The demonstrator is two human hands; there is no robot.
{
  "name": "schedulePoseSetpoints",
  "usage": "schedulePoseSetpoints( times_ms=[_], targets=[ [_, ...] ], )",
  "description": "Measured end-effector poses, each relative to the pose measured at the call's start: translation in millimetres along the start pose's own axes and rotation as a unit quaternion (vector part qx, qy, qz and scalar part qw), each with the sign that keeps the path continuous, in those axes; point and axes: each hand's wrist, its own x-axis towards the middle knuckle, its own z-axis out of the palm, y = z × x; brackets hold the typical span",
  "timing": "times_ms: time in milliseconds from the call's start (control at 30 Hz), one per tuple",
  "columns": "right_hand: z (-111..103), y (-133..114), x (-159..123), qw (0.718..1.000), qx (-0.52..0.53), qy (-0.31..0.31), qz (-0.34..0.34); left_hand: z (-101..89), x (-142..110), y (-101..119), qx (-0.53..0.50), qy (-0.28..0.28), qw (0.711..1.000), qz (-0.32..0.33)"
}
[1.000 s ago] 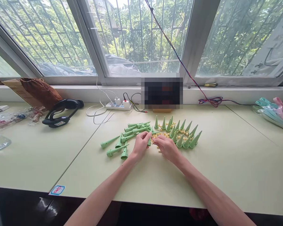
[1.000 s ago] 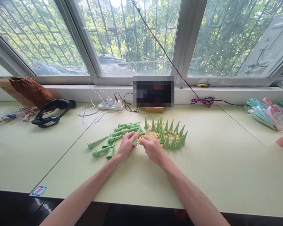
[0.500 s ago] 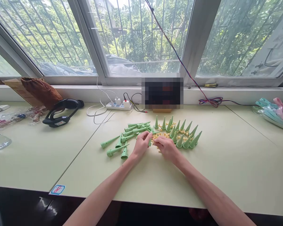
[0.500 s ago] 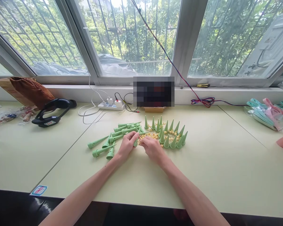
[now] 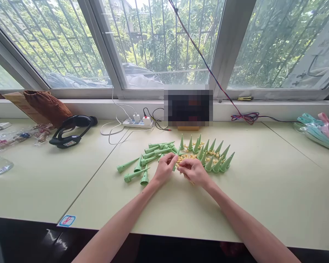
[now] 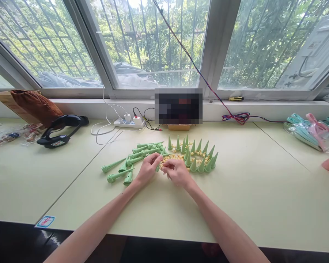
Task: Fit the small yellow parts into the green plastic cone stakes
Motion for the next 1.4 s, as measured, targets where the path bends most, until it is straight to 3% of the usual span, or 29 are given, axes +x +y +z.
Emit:
schedulePoseSetpoints(
  times_ms=[333, 533, 700, 933, 1200, 1400],
  targets=[
    [-9, -9, -1, 0.983, 0.135, -0.069, 0.100, 0.1, -1, 0, -0.001, -0.015, 1.000, 0.006],
    [-9, -12, 1, 0.954, 0.223, -0.066, 0.189, 0.2, -1, 0, -0.005, -0.022, 1.000, 0.009],
    [-10, -15, 2, 0.937, 0.264, -0.064, 0.220, 0.4, 0, -2, -0.006, -0.022, 1.000, 0.022],
    [-10, -18, 3, 0.935, 0.276, -0.054, 0.218, 1.6, 2, -3, -0.008, -0.008, 0.999, 0.032],
    [-3, -15, 1, 0.966, 0.208, -0.012, 0.155, 5.2, 4, -9, -0.032, -0.010, 0.999, 0.007],
    [3, -17, 0, 0.977, 0.179, -0.003, 0.120, 6.0, 3, -8, -0.020, -0.010, 0.999, 0.026]
  ],
)
